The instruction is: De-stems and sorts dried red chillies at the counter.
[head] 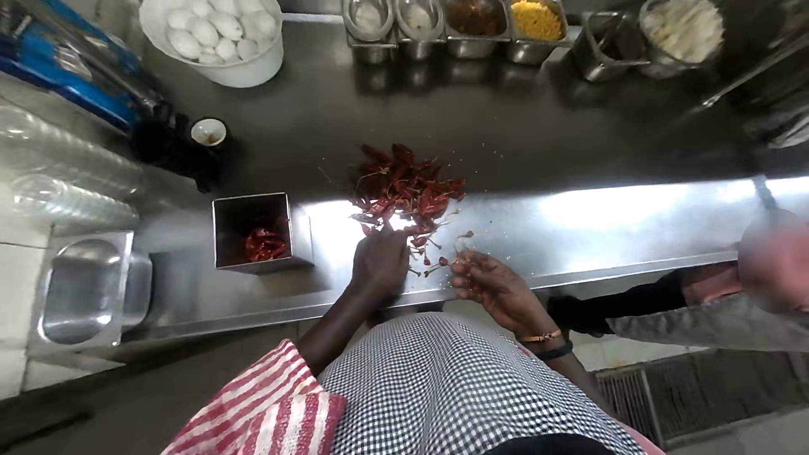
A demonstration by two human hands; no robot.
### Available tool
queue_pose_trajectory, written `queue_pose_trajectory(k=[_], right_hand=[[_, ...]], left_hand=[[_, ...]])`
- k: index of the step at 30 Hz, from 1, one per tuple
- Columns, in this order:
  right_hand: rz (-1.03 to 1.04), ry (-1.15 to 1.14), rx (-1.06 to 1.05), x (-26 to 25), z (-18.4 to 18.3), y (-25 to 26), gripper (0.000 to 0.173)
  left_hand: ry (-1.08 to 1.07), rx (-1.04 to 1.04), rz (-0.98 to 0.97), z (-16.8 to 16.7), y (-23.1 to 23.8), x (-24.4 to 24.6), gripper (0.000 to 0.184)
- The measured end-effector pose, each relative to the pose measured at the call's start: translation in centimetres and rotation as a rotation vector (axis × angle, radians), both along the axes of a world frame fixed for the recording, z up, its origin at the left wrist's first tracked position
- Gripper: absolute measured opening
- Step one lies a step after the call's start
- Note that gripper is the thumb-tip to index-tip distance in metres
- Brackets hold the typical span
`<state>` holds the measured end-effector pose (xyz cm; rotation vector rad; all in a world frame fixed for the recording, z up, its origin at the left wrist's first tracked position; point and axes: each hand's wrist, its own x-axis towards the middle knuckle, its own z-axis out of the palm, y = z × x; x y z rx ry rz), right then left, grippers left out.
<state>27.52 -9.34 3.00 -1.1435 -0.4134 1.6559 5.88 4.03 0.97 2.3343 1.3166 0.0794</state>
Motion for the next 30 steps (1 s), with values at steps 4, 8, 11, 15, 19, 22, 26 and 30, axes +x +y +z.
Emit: queue_pose_trajectory(k=[4,8,11,15,19,22,26,30], right_hand=[[0.015,-0.141,-0.019,-0.1,0.2,0.0,0.024],[0.16,-0.356,-0.026,-0.8,0.4,-0.3,0.023],[0.186,-0.263,-0.044,-1.1,0.0,-0.3,0.029],[0.107,-0.142,-0.008,-1.0,-1.4,-1.0,0.026],[0.128,-0.335,0.015,-1.7,-1.6,-0.9,0.01],[0.08,-0.433,0.012,-2.4,-1.7,-0.3,0.014],[0.113,-0.575,-0.063,-3.0,-1.2,1.0,0.026],[0.143,-0.587,-0.02,-3.5,-1.8,2.1,0.027]], left_hand=[[-0.306,0.077,0.002,0.4,-1.1,-0.5,0.027],[-0.513,-0.201,-0.224,2.0,-2.9,-0.1,0.022],[-0.465,-0.133,-0.238,0.7,-3.3,-0.2,0.022],[-0.306,0.116,-0.048,-0.8,-1.3,-0.3,0.027],[-0.135,0.16,-0.096,-0.9,0.7,1.3,0.031],[-0.036,0.086,-0.081,-0.4,0.9,2.4,0.028],[-0.017,0.016,-0.014,0.2,0.6,2.0,0.028],[-0.064,0.084,-0.006,-0.5,0.1,1.3,0.027]])
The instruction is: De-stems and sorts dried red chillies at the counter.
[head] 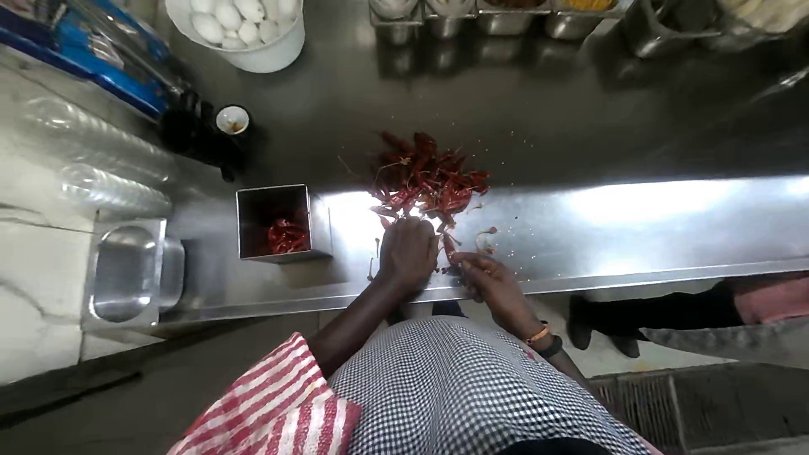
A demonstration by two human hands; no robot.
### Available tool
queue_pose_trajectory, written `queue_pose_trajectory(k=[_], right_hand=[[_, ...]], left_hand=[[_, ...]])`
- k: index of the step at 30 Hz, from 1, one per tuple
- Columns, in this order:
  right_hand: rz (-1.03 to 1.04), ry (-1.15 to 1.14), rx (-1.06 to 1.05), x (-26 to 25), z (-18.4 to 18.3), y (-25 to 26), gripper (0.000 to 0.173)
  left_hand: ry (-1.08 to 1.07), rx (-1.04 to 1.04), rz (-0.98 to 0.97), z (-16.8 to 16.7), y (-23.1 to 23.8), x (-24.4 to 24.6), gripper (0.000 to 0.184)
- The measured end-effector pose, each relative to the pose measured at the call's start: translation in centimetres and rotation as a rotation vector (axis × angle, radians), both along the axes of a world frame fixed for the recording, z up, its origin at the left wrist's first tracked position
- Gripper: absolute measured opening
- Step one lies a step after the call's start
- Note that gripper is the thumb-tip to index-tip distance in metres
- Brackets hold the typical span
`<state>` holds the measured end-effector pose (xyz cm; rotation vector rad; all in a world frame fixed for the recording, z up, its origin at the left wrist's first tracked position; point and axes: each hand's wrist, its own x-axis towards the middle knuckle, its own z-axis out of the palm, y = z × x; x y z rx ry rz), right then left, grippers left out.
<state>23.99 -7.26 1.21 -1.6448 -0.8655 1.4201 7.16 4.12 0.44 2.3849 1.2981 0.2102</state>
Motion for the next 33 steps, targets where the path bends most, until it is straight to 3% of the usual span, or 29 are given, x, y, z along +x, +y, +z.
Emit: queue_pose_trajectory(k=[6,8,11,15,19,24,26,29,33], right_hand=[[0.01,-0.146,0.085,0.1,-1.2,0.1,0.026],[-0.016,-0.17,0.127,0.0,-0.8,-0.1,0.025],[0.022,-0.284,0.259,-0.1,-0.7,0.0,0.024],[0.388,-0.666,0.368,-0.5,0.7,0.0,0.033],[0.664,-0.837,0.505,-1.1,0.8,-0.1,0.019],[0.732,-0.562,0.497,-1.4,0.6,-0.2,0.018],[0.835,-0.586,0.471,-1.7,1.0,0.0,0.014],[0.881,-0.648,0.357,-1.7,2.3,0.0,0.015],[0.422,-0.288,0.25,0.1,1.7,-1.2,0.016]], left_hand=[[0.068,-0.005,-0.105,0.3,0.5,0.4,0.023],[-0.084,-0.071,-0.019,0.7,0.6,0.0,0.02],[-0.453,-0.354,0.154,1.3,0.1,-1.5,0.019],[-0.689,-0.71,0.101,2.0,-3.2,-3.5,0.015],[-0.53,-0.816,-0.02,2.0,-4.1,-5.4,0.011],[-0.449,-0.921,-0.313,3.2,-2.1,-6.8,0.005],[-0.367,-0.966,-0.45,3.9,-1.2,-6.8,0.009],[-0.226,-0.853,-0.572,4.8,-0.9,-6.1,0.011],[-0.141,-0.342,-0.408,4.2,-0.3,-4.4,0.011]])
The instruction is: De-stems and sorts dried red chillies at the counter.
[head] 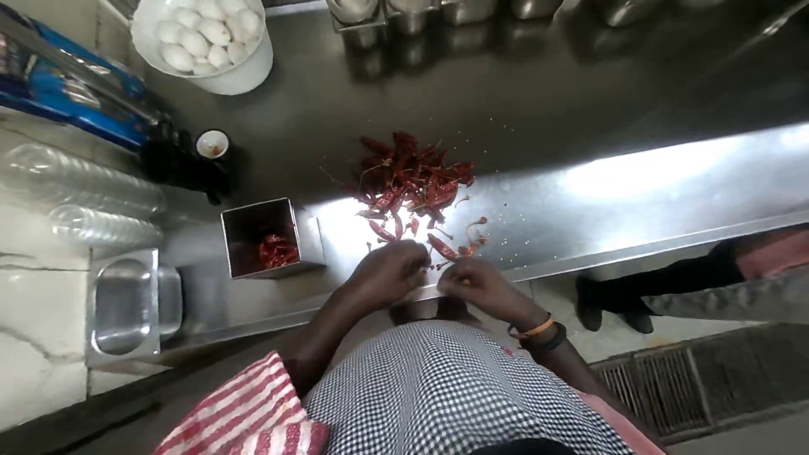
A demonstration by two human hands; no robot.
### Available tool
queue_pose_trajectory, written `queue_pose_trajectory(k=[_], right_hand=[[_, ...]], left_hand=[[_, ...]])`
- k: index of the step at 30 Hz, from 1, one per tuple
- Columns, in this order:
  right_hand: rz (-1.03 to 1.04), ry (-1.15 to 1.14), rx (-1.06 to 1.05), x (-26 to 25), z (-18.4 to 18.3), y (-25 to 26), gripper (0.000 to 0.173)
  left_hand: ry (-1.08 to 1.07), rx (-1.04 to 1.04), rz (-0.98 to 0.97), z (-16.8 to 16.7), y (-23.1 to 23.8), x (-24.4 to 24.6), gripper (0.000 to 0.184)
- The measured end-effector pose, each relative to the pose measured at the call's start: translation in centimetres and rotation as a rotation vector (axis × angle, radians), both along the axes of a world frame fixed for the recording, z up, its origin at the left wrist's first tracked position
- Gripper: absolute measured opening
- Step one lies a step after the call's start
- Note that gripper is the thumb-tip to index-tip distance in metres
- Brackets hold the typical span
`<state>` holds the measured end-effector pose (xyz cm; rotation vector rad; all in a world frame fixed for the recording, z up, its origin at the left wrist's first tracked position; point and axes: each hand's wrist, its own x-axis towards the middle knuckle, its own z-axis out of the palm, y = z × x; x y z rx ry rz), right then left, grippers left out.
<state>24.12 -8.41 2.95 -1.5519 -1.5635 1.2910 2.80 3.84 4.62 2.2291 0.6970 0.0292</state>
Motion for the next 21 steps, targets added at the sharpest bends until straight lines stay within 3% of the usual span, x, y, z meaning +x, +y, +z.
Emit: queue_pose_trajectory(k=[3,5,7,12,16,18,21], right_hand=[[-0.432,0.428,-0.206,0.8,-0.4,-1.5,0.019],[-0.577,0.668,-0.279,1.1,-0.8,-2.2,0.021],[-0.634,0.727,-0.339,0.9,-1.1,-2.8,0.022],[-0.555,0.565,-0.37,-0.6,-2.2,-3.7,0.022],[-0.502,0.33,-0.263,-1.8,0.1,-5.0,0.021],[-0.504,0.145,-0.138,-1.9,0.5,-4.9,0.022],[-0.442,-0.075,0.033,-1.4,0.2,-3.3,0.034]], left_hand=[[-0.135,0.273,0.088,-1.5,0.8,1.6,0.016],[-0.154,0.388,0.042,-2.6,1.0,2.8,0.02],[-0.131,0.433,-0.039,-3.6,0.8,3.9,0.022],[-0.033,0.457,-0.14,-5.2,0.2,5.5,0.021],[-0.116,0.461,-0.038,-5.0,0.2,5.2,0.02],[-0.259,0.327,0.119,-4.1,-0.3,4.8,0.018],[-0.419,-0.155,0.316,-2.3,-1.6,4.2,0.016]])
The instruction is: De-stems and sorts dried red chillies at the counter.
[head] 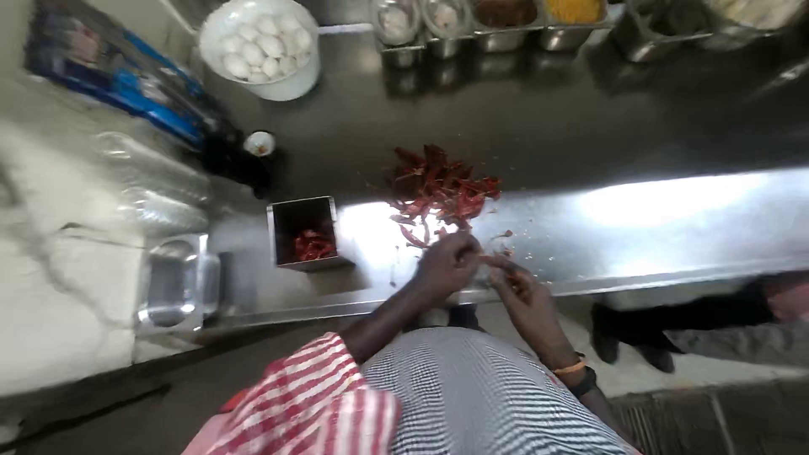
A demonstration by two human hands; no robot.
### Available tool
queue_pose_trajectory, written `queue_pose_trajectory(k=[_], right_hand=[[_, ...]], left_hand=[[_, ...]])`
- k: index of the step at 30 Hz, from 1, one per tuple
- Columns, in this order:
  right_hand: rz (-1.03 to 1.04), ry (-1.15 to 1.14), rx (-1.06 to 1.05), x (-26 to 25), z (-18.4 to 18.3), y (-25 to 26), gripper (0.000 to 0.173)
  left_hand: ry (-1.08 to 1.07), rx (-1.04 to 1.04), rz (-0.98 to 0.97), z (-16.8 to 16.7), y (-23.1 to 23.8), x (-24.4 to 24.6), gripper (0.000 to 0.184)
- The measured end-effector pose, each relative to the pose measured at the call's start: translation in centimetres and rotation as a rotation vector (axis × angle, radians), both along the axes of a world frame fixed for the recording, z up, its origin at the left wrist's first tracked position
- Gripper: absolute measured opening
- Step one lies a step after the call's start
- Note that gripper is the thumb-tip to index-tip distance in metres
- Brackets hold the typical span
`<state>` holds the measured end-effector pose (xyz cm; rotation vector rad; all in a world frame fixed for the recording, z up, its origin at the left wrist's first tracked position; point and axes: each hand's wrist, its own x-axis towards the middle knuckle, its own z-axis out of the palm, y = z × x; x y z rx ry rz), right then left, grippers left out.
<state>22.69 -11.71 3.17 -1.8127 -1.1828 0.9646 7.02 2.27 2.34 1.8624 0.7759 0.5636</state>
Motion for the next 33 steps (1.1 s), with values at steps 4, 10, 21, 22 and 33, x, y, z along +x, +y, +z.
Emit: queue_pose_trajectory(k=[4,10,21,22,33], right_hand=[[0.162,-0.309,0.143,-0.2,-1.0,3.2,0.023],[0.558,-0.865,0.14,-0.2,0.1,3.8,0.023],[0.453,-0.359,0.147,-2.2,-0.3,4.7,0.022],[0.411,-0.227,0.115,-2.5,-0.6,4.8,0.018],[-0.061,0.602,-0.178,-2.6,0.6,3.7,0.024]], left_hand=[[-0.243,-0.351,-0.007,0.0,-0.9,-1.5,0.014],[0.193,0.252,-0.176,0.4,-0.5,-4.9,0.017],[-0.216,-0.413,0.122,-1.9,-3.0,-7.2,0.024],[-0.305,-0.57,0.166,-2.4,-3.3,-7.0,0.022],[0.144,-0.028,0.316,4.4,-0.1,-8.1,0.027]])
